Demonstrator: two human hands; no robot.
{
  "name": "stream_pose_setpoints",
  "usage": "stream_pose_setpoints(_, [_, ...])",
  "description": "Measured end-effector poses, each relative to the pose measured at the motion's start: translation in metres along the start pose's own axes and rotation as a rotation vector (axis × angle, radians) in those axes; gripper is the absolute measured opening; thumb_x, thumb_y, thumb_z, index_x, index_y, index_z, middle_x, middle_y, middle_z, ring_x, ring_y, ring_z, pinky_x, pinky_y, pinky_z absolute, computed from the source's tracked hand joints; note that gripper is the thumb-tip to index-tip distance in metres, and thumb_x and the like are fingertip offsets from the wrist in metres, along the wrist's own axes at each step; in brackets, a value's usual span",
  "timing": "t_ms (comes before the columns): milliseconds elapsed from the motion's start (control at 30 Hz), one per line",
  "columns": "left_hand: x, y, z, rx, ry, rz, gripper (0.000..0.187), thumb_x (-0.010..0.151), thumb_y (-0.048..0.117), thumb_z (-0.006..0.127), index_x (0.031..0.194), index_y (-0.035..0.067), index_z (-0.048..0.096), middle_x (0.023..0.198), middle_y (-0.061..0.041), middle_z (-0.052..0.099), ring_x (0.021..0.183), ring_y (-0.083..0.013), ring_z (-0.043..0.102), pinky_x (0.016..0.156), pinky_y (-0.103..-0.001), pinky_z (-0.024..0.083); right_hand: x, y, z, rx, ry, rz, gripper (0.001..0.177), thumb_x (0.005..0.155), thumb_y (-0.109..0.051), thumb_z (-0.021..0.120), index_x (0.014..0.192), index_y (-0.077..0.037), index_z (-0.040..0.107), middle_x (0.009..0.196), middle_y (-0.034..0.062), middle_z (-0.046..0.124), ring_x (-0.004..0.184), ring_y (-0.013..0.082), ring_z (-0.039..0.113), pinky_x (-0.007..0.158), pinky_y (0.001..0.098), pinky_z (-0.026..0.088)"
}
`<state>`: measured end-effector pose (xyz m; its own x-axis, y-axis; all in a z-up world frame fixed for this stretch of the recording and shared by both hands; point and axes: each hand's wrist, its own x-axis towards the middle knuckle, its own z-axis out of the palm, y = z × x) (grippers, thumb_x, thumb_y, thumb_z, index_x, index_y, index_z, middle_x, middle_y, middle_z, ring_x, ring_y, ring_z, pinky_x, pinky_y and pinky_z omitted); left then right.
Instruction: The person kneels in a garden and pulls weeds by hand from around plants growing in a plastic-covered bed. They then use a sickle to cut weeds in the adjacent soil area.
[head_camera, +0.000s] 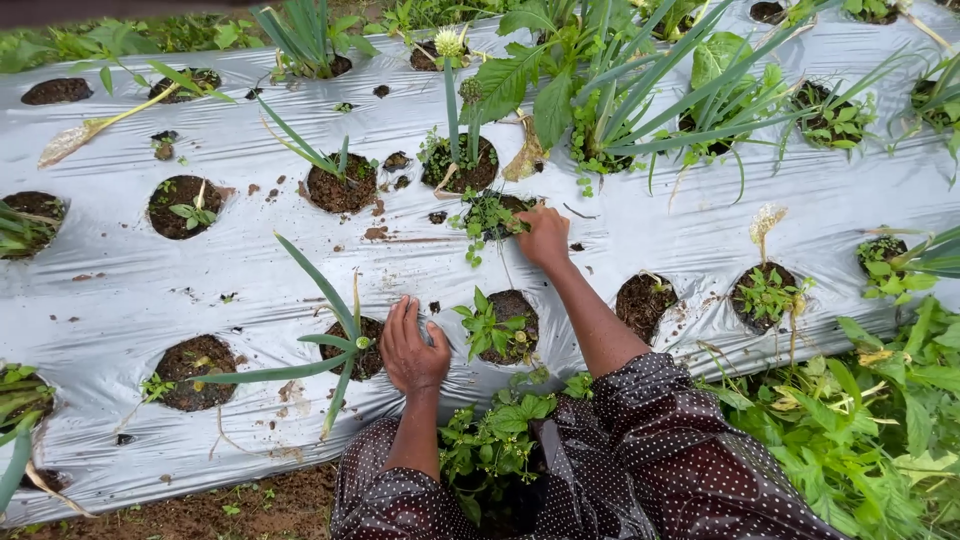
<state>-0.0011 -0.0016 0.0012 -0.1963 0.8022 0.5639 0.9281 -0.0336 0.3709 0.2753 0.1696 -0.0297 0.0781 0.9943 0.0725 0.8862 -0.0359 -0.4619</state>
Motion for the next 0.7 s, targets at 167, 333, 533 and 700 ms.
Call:
stream_pose_setpoints(167, [-0.002, -0.002, 0.004, 0.007, 0.014, -0.004, 0.042, 0.084, 0.024, 0.059, 0.125, 0.018, 0.069, 0.135, 0.000, 0.065, 0.128, -0.0199, 0.061, 0.106, -0.037, 0.047, -0.017, -0.038, -0.025, 0.601, 0.063, 0.205, 0.020, 0.095, -0.036, 0.077, 0.110, -0.022, 0.080, 0.096, 0.0095, 0.075, 0.099, 0.0306, 0.069, 0.097, 0.0499, 0.048])
stream_pose_setpoints(333, [-0.006, -0.003, 0.004, 0.015, 0.002, -0.001, 0.041, 0.085, 0.025, 0.060, 0.125, 0.018, 0.069, 0.135, 0.000, 0.066, 0.128, -0.0201, 0.062, 0.106, -0.037, 0.047, -0.002, -0.018, -0.009, 1.035, 0.186, 0.399, 0.031, 0.099, -0.018, 0.074, 0.124, -0.001, 0.073, 0.116, 0.0258, 0.072, 0.109, 0.0312, 0.067, 0.099, 0.0494, 0.050])
stream_pose_setpoints(533, [-0.003, -0.003, 0.006, 0.011, 0.012, 0.002, 0.041, 0.084, 0.024, 0.060, 0.124, 0.019, 0.070, 0.134, 0.000, 0.067, 0.127, -0.0202, 0.062, 0.105, -0.037, 0.048, -0.009, -0.034, -0.011, 0.775, 0.088, 0.217, 0.036, 0.104, -0.019, 0.065, 0.134, 0.000, 0.065, 0.124, 0.0270, 0.066, 0.124, 0.0507, 0.057, 0.108, 0.0686, 0.038])
stream_pose_setpoints(700, [-0.004, -0.004, 0.007, 0.011, 0.007, -0.002, 0.040, 0.086, 0.025, 0.060, 0.125, 0.019, 0.069, 0.135, 0.000, 0.066, 0.127, -0.0205, 0.062, 0.105, -0.037, 0.047, 0.002, -0.049, 0.001, 0.110, -0.060, 0.027, 0.052, 0.090, -0.054, 0.076, 0.122, -0.013, 0.071, 0.112, 0.0117, 0.067, 0.109, 0.0290, 0.057, 0.109, 0.0616, 0.025])
